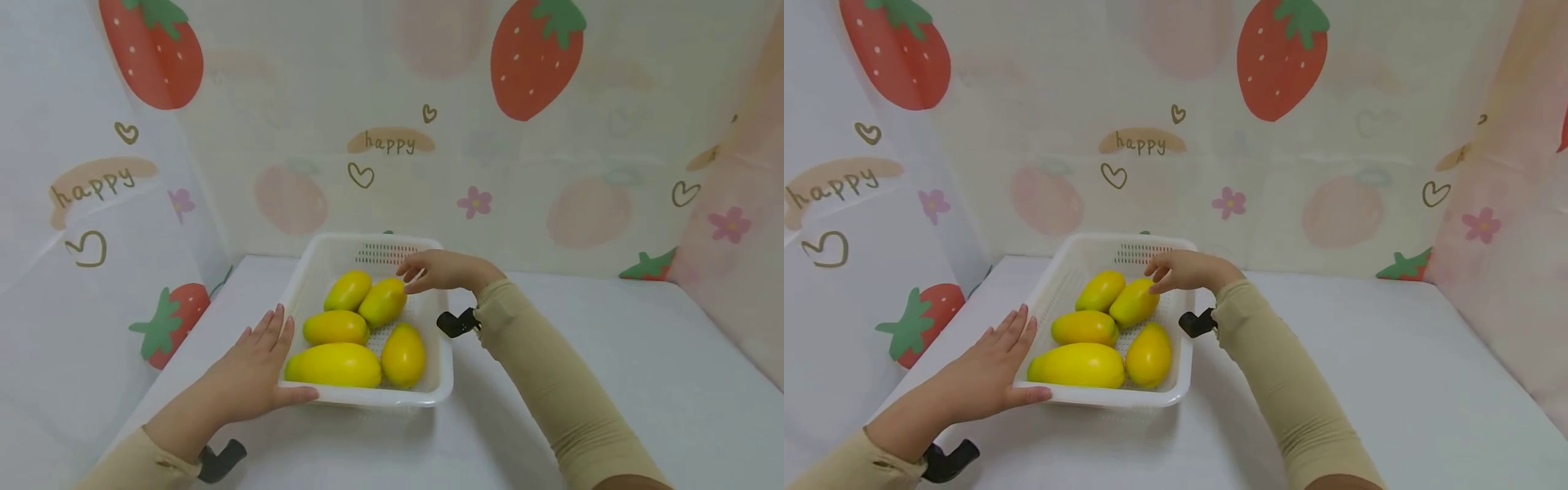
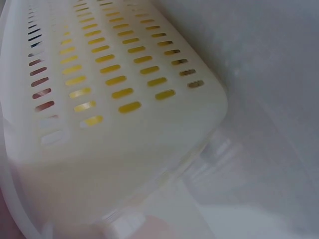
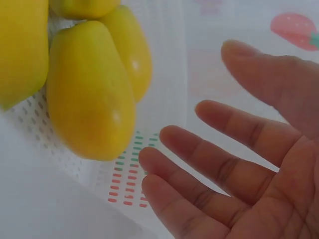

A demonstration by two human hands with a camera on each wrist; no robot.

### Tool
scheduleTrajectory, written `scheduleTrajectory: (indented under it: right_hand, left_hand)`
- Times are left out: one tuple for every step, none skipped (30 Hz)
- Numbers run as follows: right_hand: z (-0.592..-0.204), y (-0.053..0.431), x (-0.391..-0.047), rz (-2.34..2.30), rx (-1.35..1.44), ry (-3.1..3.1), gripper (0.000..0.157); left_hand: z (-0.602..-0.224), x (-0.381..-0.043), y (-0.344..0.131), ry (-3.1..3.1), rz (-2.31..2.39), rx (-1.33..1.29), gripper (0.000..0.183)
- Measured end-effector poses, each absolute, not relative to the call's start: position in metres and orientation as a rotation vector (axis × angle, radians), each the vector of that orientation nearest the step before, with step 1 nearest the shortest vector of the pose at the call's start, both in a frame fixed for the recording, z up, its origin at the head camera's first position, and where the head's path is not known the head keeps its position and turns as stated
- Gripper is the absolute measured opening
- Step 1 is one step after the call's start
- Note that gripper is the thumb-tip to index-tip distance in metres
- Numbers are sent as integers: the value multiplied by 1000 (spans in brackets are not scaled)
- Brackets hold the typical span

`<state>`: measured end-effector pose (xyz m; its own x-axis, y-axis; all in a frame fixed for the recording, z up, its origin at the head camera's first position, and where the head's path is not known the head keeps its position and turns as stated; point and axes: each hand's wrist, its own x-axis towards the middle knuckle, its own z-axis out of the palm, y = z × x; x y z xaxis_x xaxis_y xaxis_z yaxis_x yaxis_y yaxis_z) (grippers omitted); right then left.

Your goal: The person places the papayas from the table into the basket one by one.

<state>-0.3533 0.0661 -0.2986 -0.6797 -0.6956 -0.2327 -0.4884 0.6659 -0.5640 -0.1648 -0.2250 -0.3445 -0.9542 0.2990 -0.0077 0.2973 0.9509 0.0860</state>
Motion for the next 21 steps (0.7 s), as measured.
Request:
scheduleTrajectory:
  right_hand:
    - [-298, 67, -352, -656, -926, 2452, 38]
    - [-297, 68, -351, -663, -929, 2452, 38]
    - [-296, 69, -350, -669, -932, 2452, 37]
    - [-296, 70, -349, -674, -930, 2451, 36]
    - [-295, 71, -348, -678, -927, 2450, 36]
    - [-295, 72, -347, -683, -931, 2448, 35]
    - [-295, 73, -346, -689, -937, 2448, 34]
    - [-295, 74, -345, -697, -941, 2447, 33]
    - [-295, 75, -343, -706, -946, 2447, 33]
    - [-295, 77, -342, -717, -949, 2451, 33]
    - [-295, 79, -341, -730, -951, 2454, 34]
    - [-295, 80, -339, -745, -951, 2457, 34]
    - [-296, 82, -338, -761, -943, 2465, 36]
    - [-296, 83, -336, -775, -935, 2475, 37]
    - [-295, 85, -335, -791, -930, 2488, 39]
    - [-295, 87, -333, -805, -927, 2507, 42]
    - [-294, 89, -331, -807, -933, 2536, 45]
    - [-293, 92, -330, -799, -933, 2577, 48]
    - [-292, 95, -327, -786, -932, 2624, 52]
    - [-291, 99, -326, -763, -941, 2676, 56]
    - [-289, 103, -324, -737, -950, 2732, 60]
  left_hand:
    - [-345, -166, -226, 3084, 130, 473, 120]
    - [-345, -166, -226, 3083, 130, 474, 121]
    - [-345, -167, -226, 3084, 129, 474, 121]
    - [-345, -167, -226, 3082, 133, 475, 121]
    - [-346, -167, -227, 3082, 132, 476, 121]
    - [-346, -168, -227, 3081, 132, 477, 121]
    - [-347, -168, -227, 3082, 132, 479, 121]
    - [-347, -168, -227, 3084, 130, 483, 121]
    - [-347, -168, -227, 3083, 129, 483, 121]
    - [-347, -168, -227, 3080, 130, 485, 121]
    - [-346, -168, -227, 3073, 132, 484, 121]
    - [-345, -168, -227, 3065, 130, 478, 121]
    - [-344, -168, -226, 3054, 128, 471, 121]
    - [-343, -168, -226, 3040, 130, 461, 121]
    - [-341, -168, -226, 3023, 134, 452, 121]
    - [-339, -169, -226, 3006, 138, 444, 121]
    - [-338, -170, -226, 2991, 135, 441, 121]
    - [-336, -170, -227, 2976, 132, 437, 121]
    - [-333, -171, -228, 2957, 141, 433, 120]
    - [-330, -173, -229, 2941, 151, 428, 118]
    - [-327, -174, -231, 2933, 152, 429, 116]
